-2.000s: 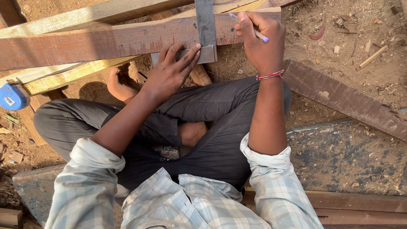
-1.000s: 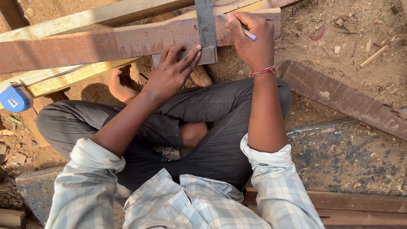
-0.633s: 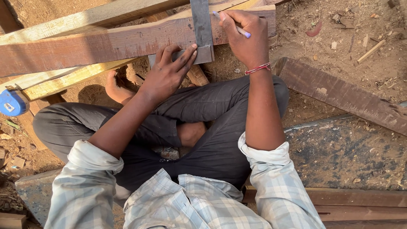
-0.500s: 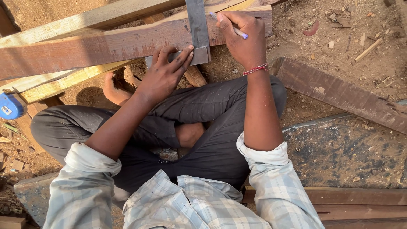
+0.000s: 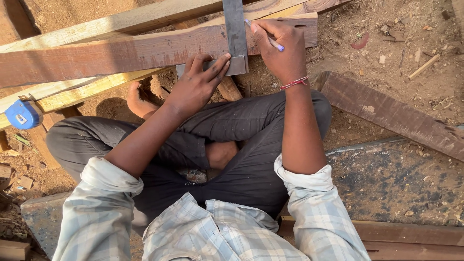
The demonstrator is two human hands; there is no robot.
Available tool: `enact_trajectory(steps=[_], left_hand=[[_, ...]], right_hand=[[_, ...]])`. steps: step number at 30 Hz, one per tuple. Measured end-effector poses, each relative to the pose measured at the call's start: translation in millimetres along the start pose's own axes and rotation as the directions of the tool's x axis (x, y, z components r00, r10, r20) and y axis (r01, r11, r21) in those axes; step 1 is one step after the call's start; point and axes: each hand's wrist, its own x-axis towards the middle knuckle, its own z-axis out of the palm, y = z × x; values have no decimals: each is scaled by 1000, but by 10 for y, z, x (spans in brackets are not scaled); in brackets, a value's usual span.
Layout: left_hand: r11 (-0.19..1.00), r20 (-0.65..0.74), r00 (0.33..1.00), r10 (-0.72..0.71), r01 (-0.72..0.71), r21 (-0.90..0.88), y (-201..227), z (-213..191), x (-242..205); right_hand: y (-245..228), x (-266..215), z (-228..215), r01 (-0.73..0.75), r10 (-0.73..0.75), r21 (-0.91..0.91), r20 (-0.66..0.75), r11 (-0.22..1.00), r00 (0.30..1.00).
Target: Using a try square and a pen to mark lines on wood planks for cutting.
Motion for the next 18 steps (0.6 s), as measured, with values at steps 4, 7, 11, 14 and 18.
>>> enact_trajectory(steps=[4, 7, 11, 14, 18], left_hand=[[1000, 30, 1000, 3, -4, 5, -1, -16, 15], [1000, 24, 1000, -20, 20, 8, -8, 68, -3], [991, -41, 998, -53, 48, -124, 9, 9, -71], [934, -81, 968, -237, 204, -294, 76, -117, -287], [634, -90, 773, -627, 440, -635, -53, -265, -695]], right_hand=[[-341, -70, -233, 72, -70, -24, 78, 997, 994], [-647, -147, -461, -175, 385, -443, 444, 879, 809], [-505, -206, -554, -107, 276, -463, 315, 880, 908], [-229, -183, -461, 16, -26, -183, -53, 983, 998], [38, -90, -239, 62, -66, -55, -73, 997, 995]])
